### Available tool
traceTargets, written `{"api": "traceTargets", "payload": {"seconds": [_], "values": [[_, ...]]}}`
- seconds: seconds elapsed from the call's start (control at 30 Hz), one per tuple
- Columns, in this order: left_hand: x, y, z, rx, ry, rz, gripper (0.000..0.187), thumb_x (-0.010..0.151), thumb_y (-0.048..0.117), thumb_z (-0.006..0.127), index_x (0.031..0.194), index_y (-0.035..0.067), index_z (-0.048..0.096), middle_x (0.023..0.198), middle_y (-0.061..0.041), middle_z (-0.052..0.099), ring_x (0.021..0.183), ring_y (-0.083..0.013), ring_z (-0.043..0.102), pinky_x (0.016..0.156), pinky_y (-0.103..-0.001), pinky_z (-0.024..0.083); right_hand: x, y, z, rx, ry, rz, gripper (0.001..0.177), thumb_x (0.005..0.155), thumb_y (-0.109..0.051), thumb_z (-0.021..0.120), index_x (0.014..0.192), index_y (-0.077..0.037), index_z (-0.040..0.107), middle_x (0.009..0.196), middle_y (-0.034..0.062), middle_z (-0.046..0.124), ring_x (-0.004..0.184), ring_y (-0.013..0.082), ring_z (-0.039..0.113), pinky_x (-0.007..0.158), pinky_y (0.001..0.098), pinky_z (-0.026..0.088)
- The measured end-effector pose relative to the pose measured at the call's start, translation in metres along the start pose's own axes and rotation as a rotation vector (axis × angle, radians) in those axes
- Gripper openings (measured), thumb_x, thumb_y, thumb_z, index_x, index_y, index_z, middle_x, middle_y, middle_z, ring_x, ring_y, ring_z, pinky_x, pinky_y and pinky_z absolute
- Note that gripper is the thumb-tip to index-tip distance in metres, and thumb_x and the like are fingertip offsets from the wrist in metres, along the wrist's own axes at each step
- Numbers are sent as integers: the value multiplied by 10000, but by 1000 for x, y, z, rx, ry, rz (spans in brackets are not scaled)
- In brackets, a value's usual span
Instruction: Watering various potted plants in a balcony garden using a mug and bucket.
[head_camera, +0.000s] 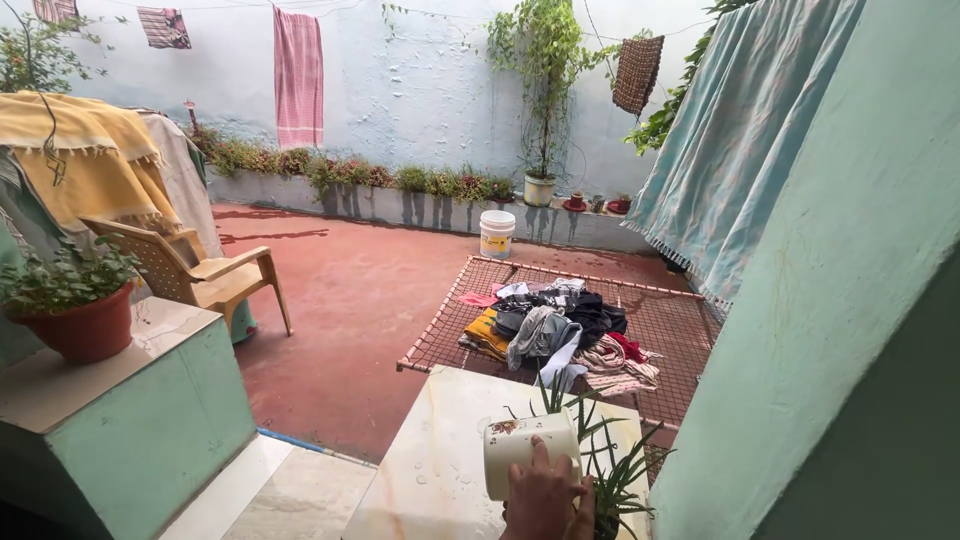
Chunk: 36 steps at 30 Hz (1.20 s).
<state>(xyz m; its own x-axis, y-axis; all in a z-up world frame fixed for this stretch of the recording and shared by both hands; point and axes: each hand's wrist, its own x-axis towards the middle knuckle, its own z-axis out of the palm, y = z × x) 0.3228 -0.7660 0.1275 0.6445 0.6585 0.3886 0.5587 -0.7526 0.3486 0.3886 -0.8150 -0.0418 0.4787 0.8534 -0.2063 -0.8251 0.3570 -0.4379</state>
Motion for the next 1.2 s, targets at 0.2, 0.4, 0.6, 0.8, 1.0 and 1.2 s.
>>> {"api": "traceTargets", "payload": {"seconds": [0.2, 0.4, 0.6, 0.8, 1.0, 1.2], "values": [[-15, 0, -10, -100, 16, 48, 492, 948, 463, 722, 1127, 14, 626, 1340, -394, 515, 1051, -416, 667, 929, -563, 388, -23, -36, 100, -77, 49, 8, 780, 969, -662, 264, 1514, -125, 413, 1489, 198, 502, 1358, 339, 509, 1135, 497, 429], [-23, 5, -33, -150, 95, 99, 381, 946, 409, 711, 1057, 52, 636, 1336, -312, 575, 1091, -358, 648, 912, -537, 370, -66, -46, 127, -1, 107, 233, 931, 925, -775, 311, 1513, -62, 420, 1516, 155, 497, 1361, 330, 489, 1126, 512, 367], [-27, 7, -31, -164, 136, 146, 370, 927, 368, 711, 1115, 57, 645, 1335, -209, 614, 1125, -318, 595, 959, -529, 356, -70, -48, 116, 79, 29, 278, 953, 894, -780, 369, 1500, -48, 441, 1503, 144, 513, 1344, 320, 497, 1095, 500, 386], [-34, 11, -29, -142, 163, 177, 318, 918, 324, 715, 1100, 71, 654, 1352, -170, 626, 1165, -296, 569, 986, -519, 349, -85, -51, 121, 102, 55, 268, 805, 897, -746, 370, 1431, -156, 493, 1486, 96, 529, 1338, 288, 508, 1106, 491, 386], [-39, 15, -32, -118, 190, 172, 323, 896, 295, 718, 1126, 75, 666, 1345, -152, 631, 1172, -279, 565, 997, -529, 334, -86, -50, 116, 142, 52, 297, 826, 926, -735, 373, 1394, -78, 549, 1459, 115, 561, 1312, 286, 532, 1082, 486, 412], [-40, 16, -38, -112, 192, 177, 304, 912, 291, 707, 1117, 71, 659, 1357, -150, 627, 1187, -272, 562, 1010, -514, 338, -94, -52, 130, 118, 117, 260, 580, 929, -707, 373, 1298, -306, 569, 1453, 49, 564, 1327, 251, 527, 1101, 472, 415]]}}
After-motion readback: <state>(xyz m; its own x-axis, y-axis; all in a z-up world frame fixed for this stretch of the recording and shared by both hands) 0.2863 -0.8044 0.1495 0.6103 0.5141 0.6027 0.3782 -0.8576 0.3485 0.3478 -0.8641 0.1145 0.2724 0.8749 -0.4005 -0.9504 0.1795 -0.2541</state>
